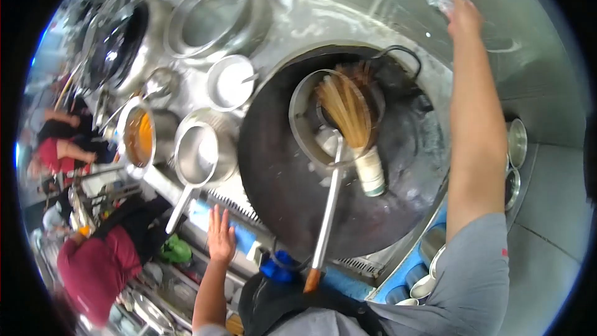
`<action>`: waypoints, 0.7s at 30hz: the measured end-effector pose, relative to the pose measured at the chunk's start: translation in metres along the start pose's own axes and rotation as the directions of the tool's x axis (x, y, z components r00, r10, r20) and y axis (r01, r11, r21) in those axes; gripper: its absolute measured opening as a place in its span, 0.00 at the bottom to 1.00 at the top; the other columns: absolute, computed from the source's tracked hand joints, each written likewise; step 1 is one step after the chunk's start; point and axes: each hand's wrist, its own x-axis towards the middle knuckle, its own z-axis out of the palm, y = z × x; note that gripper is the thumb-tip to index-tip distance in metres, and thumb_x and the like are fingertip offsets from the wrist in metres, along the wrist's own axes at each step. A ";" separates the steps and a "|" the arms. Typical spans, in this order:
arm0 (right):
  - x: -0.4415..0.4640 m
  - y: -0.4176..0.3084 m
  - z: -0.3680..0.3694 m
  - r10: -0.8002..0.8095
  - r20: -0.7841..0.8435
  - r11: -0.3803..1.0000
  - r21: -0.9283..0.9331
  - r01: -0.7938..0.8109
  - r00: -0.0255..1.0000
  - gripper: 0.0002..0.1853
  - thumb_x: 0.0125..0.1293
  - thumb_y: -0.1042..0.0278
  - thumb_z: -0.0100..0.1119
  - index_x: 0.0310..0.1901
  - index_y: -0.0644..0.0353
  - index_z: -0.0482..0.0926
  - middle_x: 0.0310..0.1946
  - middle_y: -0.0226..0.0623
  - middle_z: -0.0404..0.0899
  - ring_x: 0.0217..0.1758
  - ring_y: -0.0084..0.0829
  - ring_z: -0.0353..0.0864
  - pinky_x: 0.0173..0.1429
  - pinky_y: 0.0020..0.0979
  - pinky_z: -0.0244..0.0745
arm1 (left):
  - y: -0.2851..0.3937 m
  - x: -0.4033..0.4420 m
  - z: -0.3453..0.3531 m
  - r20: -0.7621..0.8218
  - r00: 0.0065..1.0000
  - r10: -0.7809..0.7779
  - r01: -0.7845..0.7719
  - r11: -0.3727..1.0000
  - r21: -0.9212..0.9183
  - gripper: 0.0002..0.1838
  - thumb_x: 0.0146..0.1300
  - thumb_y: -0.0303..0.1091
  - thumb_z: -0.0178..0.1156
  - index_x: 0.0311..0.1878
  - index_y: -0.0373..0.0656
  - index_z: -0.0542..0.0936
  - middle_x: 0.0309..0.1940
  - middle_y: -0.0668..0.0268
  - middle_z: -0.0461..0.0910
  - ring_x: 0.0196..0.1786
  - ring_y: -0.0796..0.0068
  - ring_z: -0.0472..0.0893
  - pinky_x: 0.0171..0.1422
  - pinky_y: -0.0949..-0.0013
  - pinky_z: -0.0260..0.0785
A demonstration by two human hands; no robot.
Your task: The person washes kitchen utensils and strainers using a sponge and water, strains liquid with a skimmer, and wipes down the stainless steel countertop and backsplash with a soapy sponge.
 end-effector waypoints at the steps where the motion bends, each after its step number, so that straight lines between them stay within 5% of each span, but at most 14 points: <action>1: -0.001 -0.007 0.005 -0.010 0.072 0.998 0.058 0.006 0.997 0.32 0.63 0.74 0.74 0.63 0.81 0.72 0.59 0.53 0.79 0.58 0.42 0.83 0.57 0.40 0.89 | -0.005 -0.001 0.001 -0.054 0.997 0.058 -0.060 0.998 -0.026 0.30 0.78 0.37 0.51 0.79 0.40 0.64 0.83 0.45 0.53 0.85 0.36 0.50 0.85 0.44 0.47; 4: -0.063 -0.048 0.039 -0.086 0.187 0.992 0.110 0.066 0.979 0.25 0.67 0.74 0.70 0.60 0.78 0.73 0.55 0.47 0.80 0.55 0.38 0.84 0.61 0.42 0.88 | -0.011 0.000 0.001 -0.086 0.996 0.010 -0.020 0.993 -0.114 0.32 0.71 0.34 0.59 0.77 0.39 0.68 0.81 0.45 0.57 0.84 0.38 0.53 0.86 0.45 0.48; 8: -0.179 -0.075 0.050 -0.095 0.458 0.993 -0.020 0.117 0.884 0.16 0.71 0.73 0.64 0.55 0.72 0.74 0.52 0.44 0.82 0.55 0.34 0.85 0.61 0.43 0.87 | 0.005 0.008 -0.031 -0.352 0.924 -0.148 0.012 0.933 -0.359 0.28 0.66 0.32 0.66 0.69 0.38 0.74 0.73 0.48 0.72 0.76 0.44 0.69 0.81 0.49 0.59; 12: -0.295 -0.059 0.064 0.047 0.631 0.997 0.022 -0.078 0.774 0.13 0.71 0.74 0.61 0.55 0.66 0.76 0.50 0.40 0.83 0.50 0.31 0.86 0.57 0.42 0.89 | 0.005 0.040 -0.087 -0.590 0.798 -0.123 -0.100 0.938 -0.331 0.25 0.66 0.33 0.68 0.65 0.40 0.76 0.64 0.52 0.78 0.63 0.54 0.79 0.69 0.56 0.71; 14: -0.349 -0.052 0.088 0.118 0.613 0.993 -0.066 -0.098 0.781 0.12 0.70 0.75 0.63 0.52 0.67 0.77 0.47 0.41 0.84 0.46 0.30 0.87 0.53 0.39 0.89 | 0.001 0.065 -0.113 -0.543 0.814 -0.205 -0.106 0.868 -0.486 0.25 0.65 0.34 0.69 0.64 0.40 0.77 0.57 0.54 0.81 0.59 0.59 0.80 0.65 0.58 0.72; 16: -0.379 -0.032 0.113 0.134 0.613 0.979 -0.202 -0.009 0.778 0.12 0.67 0.75 0.65 0.49 0.69 0.78 0.43 0.41 0.85 0.43 0.29 0.87 0.50 0.34 0.88 | -0.006 0.098 -0.130 -0.540 0.829 -0.143 -0.132 0.890 -0.438 0.27 0.64 0.35 0.71 0.64 0.39 0.77 0.54 0.53 0.82 0.59 0.57 0.82 0.64 0.57 0.73; 20: -0.425 0.013 0.184 0.216 0.507 0.974 -0.168 -0.150 0.835 0.15 0.64 0.73 0.69 0.49 0.69 0.80 0.42 0.43 0.86 0.43 0.32 0.87 0.49 0.35 0.85 | -0.006 0.180 -0.144 -0.514 0.856 -0.059 -0.180 0.897 -0.403 0.28 0.64 0.42 0.70 0.64 0.39 0.77 0.56 0.50 0.82 0.59 0.49 0.81 0.65 0.52 0.73; 21: -0.431 0.020 0.203 0.181 0.458 0.949 -0.314 -0.032 0.871 0.18 0.62 0.71 0.71 0.51 0.70 0.80 0.43 0.46 0.87 0.44 0.35 0.88 0.52 0.36 0.84 | -0.006 0.205 -0.147 -0.501 0.864 -0.049 -0.177 0.903 -0.392 0.29 0.64 0.43 0.70 0.64 0.37 0.77 0.57 0.49 0.82 0.60 0.48 0.81 0.66 0.52 0.72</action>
